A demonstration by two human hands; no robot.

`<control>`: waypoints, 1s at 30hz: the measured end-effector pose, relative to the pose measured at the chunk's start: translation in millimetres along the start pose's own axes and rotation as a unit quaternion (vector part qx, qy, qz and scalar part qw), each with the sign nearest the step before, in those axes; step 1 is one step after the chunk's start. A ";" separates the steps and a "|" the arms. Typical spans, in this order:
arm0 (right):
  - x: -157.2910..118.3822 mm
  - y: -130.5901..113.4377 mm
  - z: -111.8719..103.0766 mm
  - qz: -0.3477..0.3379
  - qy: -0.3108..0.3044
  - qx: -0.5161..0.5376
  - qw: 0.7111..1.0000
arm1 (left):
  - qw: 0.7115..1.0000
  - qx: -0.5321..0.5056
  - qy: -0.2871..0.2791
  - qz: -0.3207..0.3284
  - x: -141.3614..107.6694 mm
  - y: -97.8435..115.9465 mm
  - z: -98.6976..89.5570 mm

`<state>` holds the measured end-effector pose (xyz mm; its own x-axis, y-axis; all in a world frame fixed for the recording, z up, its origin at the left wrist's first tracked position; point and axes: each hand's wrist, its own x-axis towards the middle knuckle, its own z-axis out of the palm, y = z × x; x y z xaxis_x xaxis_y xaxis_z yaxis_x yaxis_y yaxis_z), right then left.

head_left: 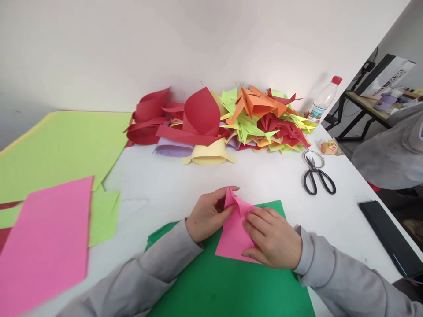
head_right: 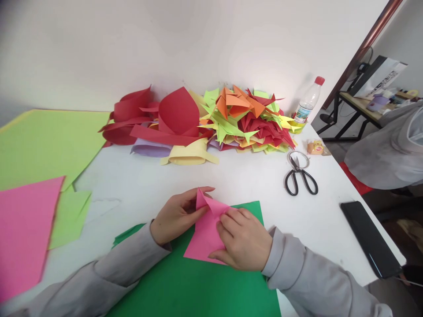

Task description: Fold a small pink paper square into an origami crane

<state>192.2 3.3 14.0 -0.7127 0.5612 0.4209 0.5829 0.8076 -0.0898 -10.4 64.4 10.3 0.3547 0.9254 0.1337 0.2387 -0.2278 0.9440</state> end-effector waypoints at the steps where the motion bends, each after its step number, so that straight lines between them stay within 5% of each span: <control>1: -0.4 -0.3 0.3 -0.002 0.001 0.003 1.000 | 1.000 0.002 0.001 0.000 0.1 0.1 0.1; 16: -4.2 -1.7 1.6 0.002 -0.052 0.011 0.999 | 0.997 -0.025 0.054 0.050 1.2 5.2 -2.7; 30: -1.6 -2.6 -1.1 0.002 -0.022 0.026 0.999 | 0.988 -0.068 0.014 0.136 3.0 3.3 -7.4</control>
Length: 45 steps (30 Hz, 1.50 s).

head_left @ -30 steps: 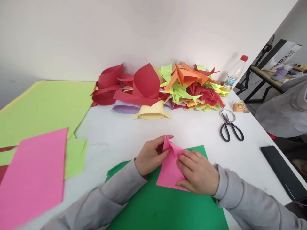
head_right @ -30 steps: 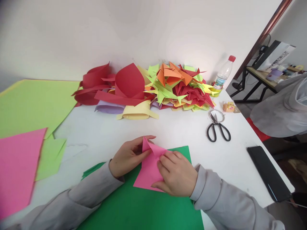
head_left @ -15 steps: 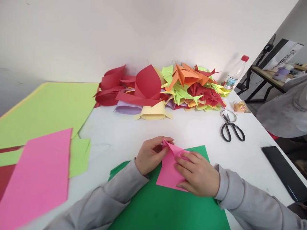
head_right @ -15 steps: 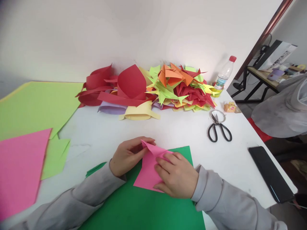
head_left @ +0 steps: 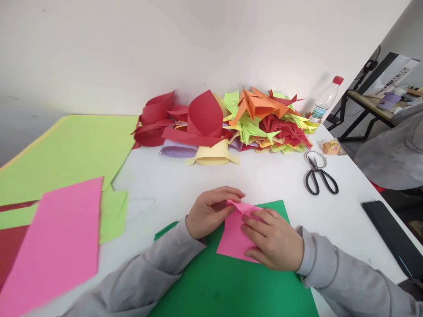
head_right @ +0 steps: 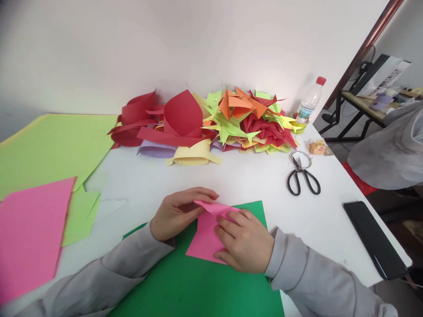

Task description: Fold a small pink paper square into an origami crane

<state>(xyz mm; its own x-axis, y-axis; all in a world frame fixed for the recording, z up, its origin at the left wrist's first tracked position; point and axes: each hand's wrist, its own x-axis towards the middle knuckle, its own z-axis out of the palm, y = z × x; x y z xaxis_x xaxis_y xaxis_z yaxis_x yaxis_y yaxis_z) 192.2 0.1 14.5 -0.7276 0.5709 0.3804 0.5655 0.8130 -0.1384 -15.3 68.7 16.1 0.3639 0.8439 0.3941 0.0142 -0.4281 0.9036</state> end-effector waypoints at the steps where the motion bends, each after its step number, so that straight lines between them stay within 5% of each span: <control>1: -0.3 0.0 0.3 0.000 0.000 0.001 1.000 | 1.000 0.000 -0.002 -0.002 -0.2 0.3 0.0; 15: 0.8 -1.1 -1.6 0.003 0.002 -0.002 1.000 | 0.993 -0.033 0.088 -0.077 0.7 4.7 4.9; 24: 1.0 -1.0 -0.8 0.002 0.001 -0.001 1.000 | 0.986 -0.113 0.097 -0.069 0.3 8.3 3.8; 35: -0.1 -1.1 -0.7 0.004 -0.008 0.002 1.000 | 0.997 -0.035 0.041 -0.046 1.2 12.6 0.1; 45: -0.5 -0.8 -1.1 -0.011 0.017 0.005 1.000 | 0.986 -0.026 0.096 -0.132 2.7 10.8 -2.4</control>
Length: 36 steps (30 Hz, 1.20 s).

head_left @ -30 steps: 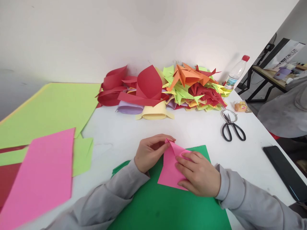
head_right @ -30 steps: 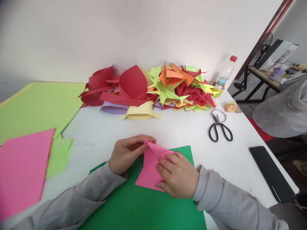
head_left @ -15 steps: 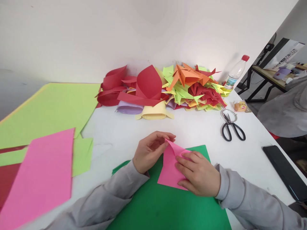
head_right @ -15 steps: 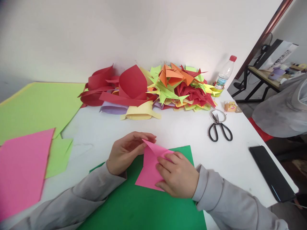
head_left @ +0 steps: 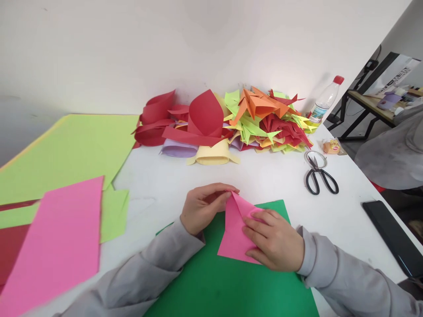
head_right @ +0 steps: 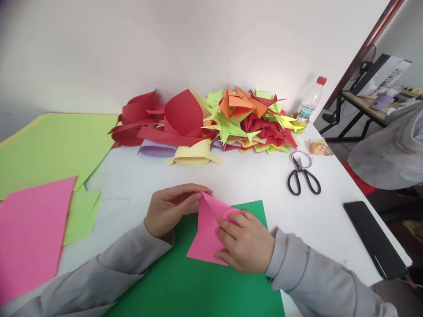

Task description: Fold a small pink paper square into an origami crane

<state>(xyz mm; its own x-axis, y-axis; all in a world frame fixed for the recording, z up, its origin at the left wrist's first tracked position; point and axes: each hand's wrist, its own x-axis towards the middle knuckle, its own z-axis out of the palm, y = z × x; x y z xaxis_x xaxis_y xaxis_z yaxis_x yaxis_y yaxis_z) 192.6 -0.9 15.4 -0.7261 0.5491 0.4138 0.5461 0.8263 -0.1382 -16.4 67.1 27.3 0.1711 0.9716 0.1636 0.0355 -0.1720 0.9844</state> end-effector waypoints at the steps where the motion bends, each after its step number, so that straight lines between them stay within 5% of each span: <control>1: -0.3 -0.1 0.2 -0.003 0.002 0.001 1.000 | 1.000 0.007 0.015 -0.002 0.6 -1.3 -0.1; 7: -3.0 0.4 2.2 -0.017 -0.001 0.000 1.000 | 0.998 0.007 0.051 -0.038 5.6 -7.5 -1.7; 12: -2.7 0.1 0.8 -0.021 0.010 0.010 1.000 | 0.996 -0.033 0.027 -0.079 9.0 -10.3 -3.5; 18: -1.4 -0.6 0.2 -0.022 0.015 0.015 1.000 | 0.996 -0.027 0.034 -0.077 10.6 -12.1 -3.6; 25: 0.5 -0.5 -1.8 -0.023 0.026 0.016 0.999 | 0.997 -0.028 -0.026 -0.062 12.2 -8.2 -8.9; 36: -0.5 -2.9 -3.1 -0.040 0.021 0.022 0.999 | 0.991 -0.071 -0.016 -0.113 11.0 -9.6 -6.0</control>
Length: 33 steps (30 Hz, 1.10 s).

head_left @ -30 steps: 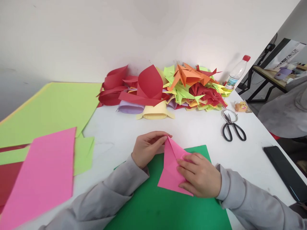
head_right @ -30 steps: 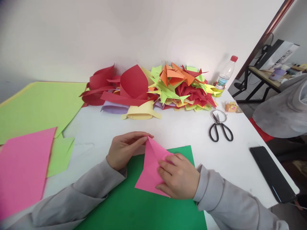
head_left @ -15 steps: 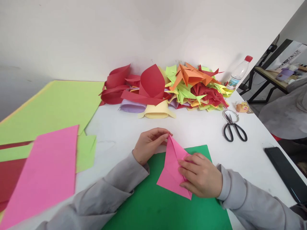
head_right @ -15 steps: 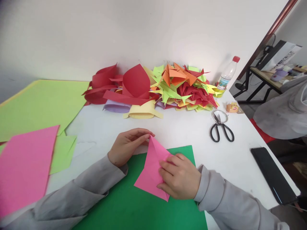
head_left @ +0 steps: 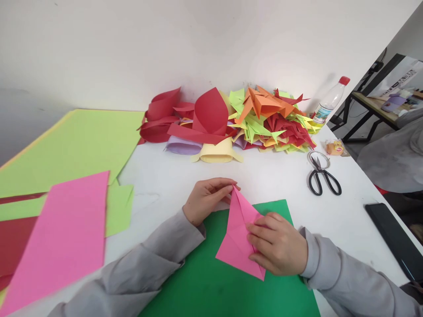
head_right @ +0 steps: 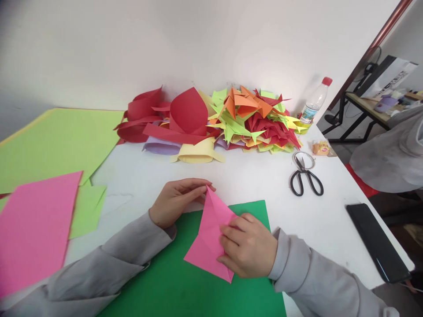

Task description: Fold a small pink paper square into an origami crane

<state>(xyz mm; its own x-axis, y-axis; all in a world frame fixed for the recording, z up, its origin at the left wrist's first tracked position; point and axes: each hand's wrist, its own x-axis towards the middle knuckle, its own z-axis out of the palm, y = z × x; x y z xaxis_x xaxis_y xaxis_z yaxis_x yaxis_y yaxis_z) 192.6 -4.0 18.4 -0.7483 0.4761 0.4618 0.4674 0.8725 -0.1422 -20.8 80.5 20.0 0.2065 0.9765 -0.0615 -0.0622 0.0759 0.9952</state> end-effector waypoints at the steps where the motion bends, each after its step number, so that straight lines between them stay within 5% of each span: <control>1: 0.0 0.0 0.1 -0.002 0.000 -0.001 1.000 | 1.000 0.001 -0.001 -0.002 -0.5 0.1 0.2; 10: 0.3 0.6 0.6 -0.001 0.005 0.006 1.000 | 1.000 0.027 -0.003 0.010 -1.7 1.2 2.7; 13: 0.2 1.6 0.6 0.004 0.016 0.006 1.000 | 0.990 0.112 0.056 0.058 -5.2 -2.1 4.8; 15: -0.6 2.5 1.2 0.010 0.010 -0.005 1.000 | 0.951 0.230 0.135 0.159 -11.2 -5.3 7.9; 17: -1.8 3.6 2.1 0.021 0.007 -0.017 1.000 | 0.871 0.351 0.171 0.298 -19.2 -7.7 12.0; 21: -2.4 5.8 2.5 0.040 0.018 -0.027 0.999 | 0.795 0.414 0.041 0.441 -32.0 -7.7 19.3; 25: -0.3 6.9 0.8 0.043 0.029 -0.029 0.998 | 0.674 0.481 -0.081 0.555 -32.2 -8.8 22.7; 33: 1.4 6.5 -2.0 0.061 0.049 -0.058 0.995 | 0.677 0.542 -0.085 0.491 -25.9 -15.5 23.5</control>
<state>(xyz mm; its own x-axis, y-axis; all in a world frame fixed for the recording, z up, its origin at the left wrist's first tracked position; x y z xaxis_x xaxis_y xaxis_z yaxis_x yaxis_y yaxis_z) 195.5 2.1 19.8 -0.6362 0.5596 0.5311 0.6072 0.7879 -0.1029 -2.2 49.2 8.0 0.7005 0.4048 0.5877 0.4822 -0.8756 0.0283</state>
